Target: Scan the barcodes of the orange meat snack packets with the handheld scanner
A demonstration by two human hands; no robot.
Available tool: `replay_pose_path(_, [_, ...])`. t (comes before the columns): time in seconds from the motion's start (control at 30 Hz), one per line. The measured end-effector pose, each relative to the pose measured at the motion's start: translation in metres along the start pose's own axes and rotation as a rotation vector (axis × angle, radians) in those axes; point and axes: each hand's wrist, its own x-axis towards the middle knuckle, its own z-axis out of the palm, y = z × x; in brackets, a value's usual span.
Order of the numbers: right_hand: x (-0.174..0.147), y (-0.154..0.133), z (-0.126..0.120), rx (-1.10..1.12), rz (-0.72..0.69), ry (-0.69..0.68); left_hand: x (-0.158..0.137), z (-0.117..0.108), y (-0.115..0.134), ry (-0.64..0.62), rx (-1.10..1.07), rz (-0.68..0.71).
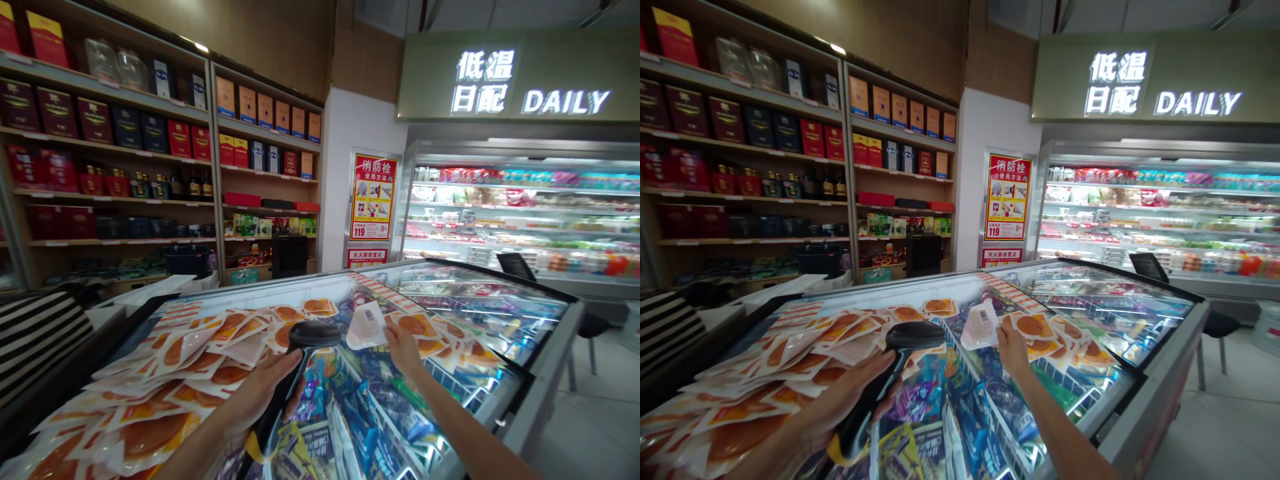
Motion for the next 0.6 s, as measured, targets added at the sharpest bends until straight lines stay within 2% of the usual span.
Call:
replay_pose_path(0.37, [-0.003, -0.015, 0.009, -0.036, -0.020, -0.002, -0.003, 0.002, -0.003, -0.074, 0.056, 0.067])
replay_pose_path(0.5, [0.004, -0.009, 0.001, -0.096, 0.025, 0.086, -0.003, 0.002, -0.001, -0.048, 0.041, 0.046])
replay_pose_path(0.6, [0.015, 0.000, -0.018, -0.161, 0.093, 0.199, -0.002, 0.001, 0.000, 0.005, 0.002, 0.032])
